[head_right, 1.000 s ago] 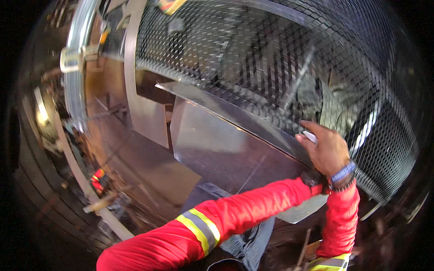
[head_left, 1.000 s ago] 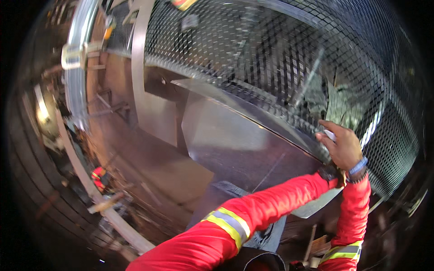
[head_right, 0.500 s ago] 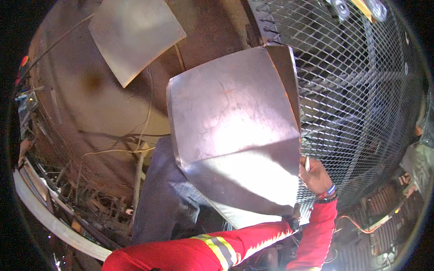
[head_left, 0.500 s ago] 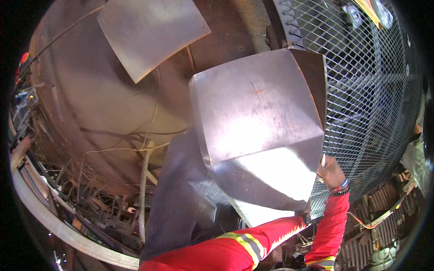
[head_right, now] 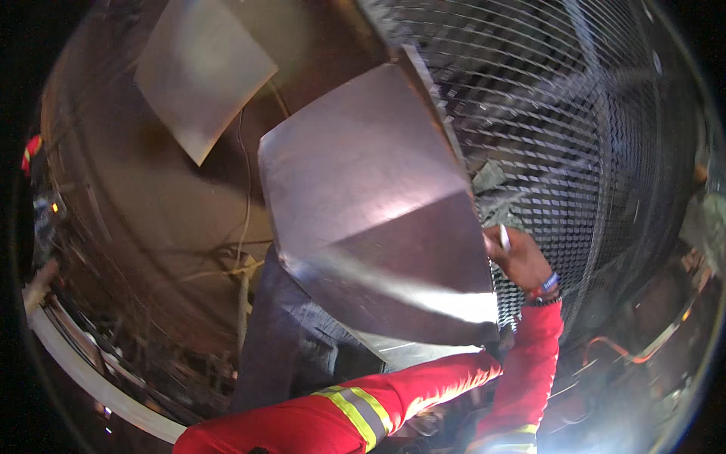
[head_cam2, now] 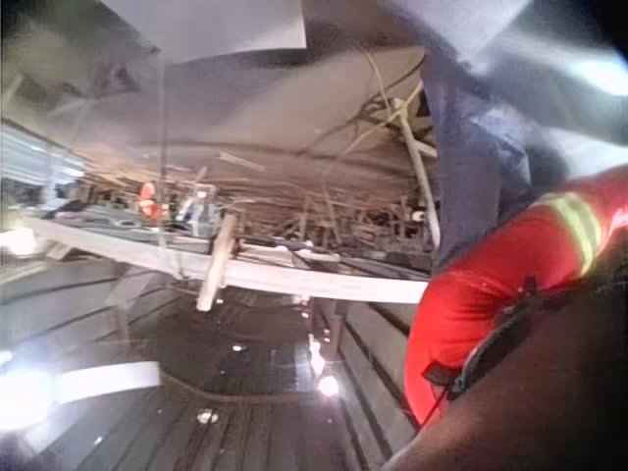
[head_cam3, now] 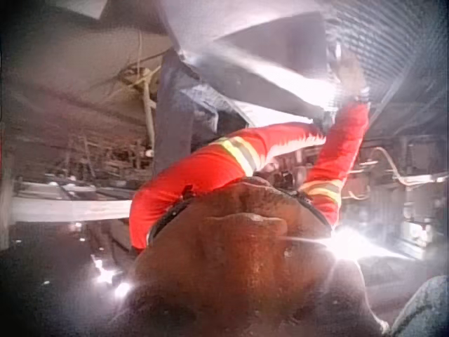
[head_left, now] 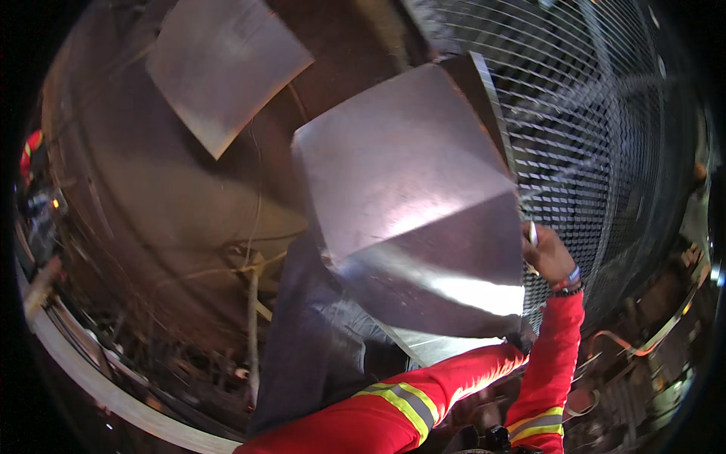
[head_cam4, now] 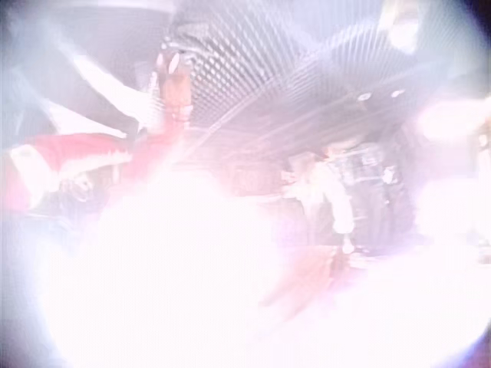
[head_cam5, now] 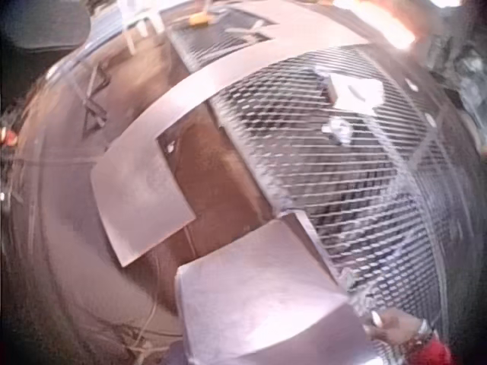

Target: The person uses an angle grinder to cut a large metal sheet on a metal grate platform, generating sparks. They then pick up the cut piece, inspect the edges, and use a marker to draw lines on the sheet before placing it back down.

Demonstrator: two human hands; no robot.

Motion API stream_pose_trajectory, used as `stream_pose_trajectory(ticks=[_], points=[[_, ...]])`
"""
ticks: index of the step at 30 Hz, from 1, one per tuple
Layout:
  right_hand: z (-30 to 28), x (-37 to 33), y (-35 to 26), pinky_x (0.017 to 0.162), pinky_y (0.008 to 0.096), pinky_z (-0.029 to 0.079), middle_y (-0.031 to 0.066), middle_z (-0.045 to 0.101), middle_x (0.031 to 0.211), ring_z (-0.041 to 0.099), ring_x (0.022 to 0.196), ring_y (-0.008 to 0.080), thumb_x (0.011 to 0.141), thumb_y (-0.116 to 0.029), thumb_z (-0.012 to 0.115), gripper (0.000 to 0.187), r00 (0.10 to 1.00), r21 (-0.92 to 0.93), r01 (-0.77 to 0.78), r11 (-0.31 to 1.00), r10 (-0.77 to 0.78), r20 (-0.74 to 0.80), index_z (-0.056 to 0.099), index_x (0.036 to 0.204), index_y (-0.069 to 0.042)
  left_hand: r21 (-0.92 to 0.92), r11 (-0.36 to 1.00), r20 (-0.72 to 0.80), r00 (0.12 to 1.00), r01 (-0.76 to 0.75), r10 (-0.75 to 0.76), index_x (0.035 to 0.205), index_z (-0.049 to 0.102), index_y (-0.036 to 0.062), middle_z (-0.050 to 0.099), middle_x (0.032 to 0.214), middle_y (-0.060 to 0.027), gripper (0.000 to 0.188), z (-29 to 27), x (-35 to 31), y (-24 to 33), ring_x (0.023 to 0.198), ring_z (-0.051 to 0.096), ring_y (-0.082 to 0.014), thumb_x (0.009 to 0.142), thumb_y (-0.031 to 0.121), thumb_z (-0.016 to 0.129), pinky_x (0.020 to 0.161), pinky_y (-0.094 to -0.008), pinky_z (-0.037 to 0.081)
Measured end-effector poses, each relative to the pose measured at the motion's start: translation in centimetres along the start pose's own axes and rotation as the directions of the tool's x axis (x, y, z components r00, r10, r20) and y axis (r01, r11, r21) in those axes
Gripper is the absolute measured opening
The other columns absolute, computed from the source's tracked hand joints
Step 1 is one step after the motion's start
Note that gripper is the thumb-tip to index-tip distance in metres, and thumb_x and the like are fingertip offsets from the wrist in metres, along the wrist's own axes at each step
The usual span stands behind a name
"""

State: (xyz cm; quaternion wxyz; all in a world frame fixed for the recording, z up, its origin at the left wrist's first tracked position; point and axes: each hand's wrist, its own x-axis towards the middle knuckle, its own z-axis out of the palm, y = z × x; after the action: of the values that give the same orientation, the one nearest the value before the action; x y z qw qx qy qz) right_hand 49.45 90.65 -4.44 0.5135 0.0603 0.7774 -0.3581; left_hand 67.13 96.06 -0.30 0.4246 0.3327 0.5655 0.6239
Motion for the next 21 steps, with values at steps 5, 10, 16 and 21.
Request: stream_pose_trajectory(ticks=[5, 10, 16, 21], points=[[0.9, -6.0, -2.1, 0.069, 0.0298, 0.049, 0.0077, 0.069, 0.087, 0.061, 0.077, 0.0136, 0.092, -0.027, 0.07, 0.031, 0.668, -0.031, 0.067, 0.997, -0.068, -0.741, 0.067, 0.11, -0.002, 0.183, 0.972, 0.188, 0.965, 0.147, -0.181, 0.091, 0.075, 0.0153, 0.07, 0.094, -0.015, 0.02, 3.6, 0.1, -2.4, 0.095, 0.067, -0.0345, 0.077, 0.029, 0.069, 0.093, -0.0516, 0.047], [2.2, -21.5, 1.3, 0.059, 0.0226, 0.037, 0.0118, 0.066, 0.089, 0.047, 0.063, 0.0085, 0.1, -0.018, 0.056, 0.027, -0.205, 0.183, 0.351, 0.918, 0.266, -0.942, 0.065, 0.108, 0.006, 0.515, 0.817, 0.315, 0.828, 0.261, -0.463, 0.088, 0.076, 0.0152, 0.071, 0.091, -0.0155, 0.018, 5.5, 1.9, -6.1, 0.093, 0.068, -0.0355, 0.076, 0.028, 0.07, 0.091, -0.0508, 0.049], [15.7, -37.0, 18.0, 0.075, 0.0351, 0.046, 0.0173, 0.061, 0.1, 0.055, 0.082, 0.022, 0.104, -0.031, 0.035, 0.047, -0.508, 0.086, 0.681, 0.728, 0.553, -0.661, 0.059, 0.11, 0.009, 0.381, 0.897, 0.435, 0.813, 0.223, -0.387, 0.085, 0.075, 0.0055, 0.071, 0.077, -0.0085, 0.022, 3.7, 1.8, -4.7, 0.069, 0.065, -0.016, 0.079, 0.027, 0.076, 0.065, -0.0329, 0.05], [33.0, -36.9, 26.0, 0.067, 0.0259, 0.042, 0.0061, 0.059, 0.092, 0.05, 0.074, 0.01, 0.107, -0.035, 0.037, 0.048, -0.553, 0.56, 0.541, 0.628, 0.767, -0.326, 0.06, 0.117, 0.006, 0.547, 0.836, 0.493, 0.793, 0.038, -0.358, 0.091, 0.072, 0.0013, 0.069, 0.085, -0.0069, 0.02, 4.3, 2.8, -2.1, 0.078, 0.062, -0.0132, 0.085, 0.02, 0.073, 0.072, -0.0296, 0.049]])
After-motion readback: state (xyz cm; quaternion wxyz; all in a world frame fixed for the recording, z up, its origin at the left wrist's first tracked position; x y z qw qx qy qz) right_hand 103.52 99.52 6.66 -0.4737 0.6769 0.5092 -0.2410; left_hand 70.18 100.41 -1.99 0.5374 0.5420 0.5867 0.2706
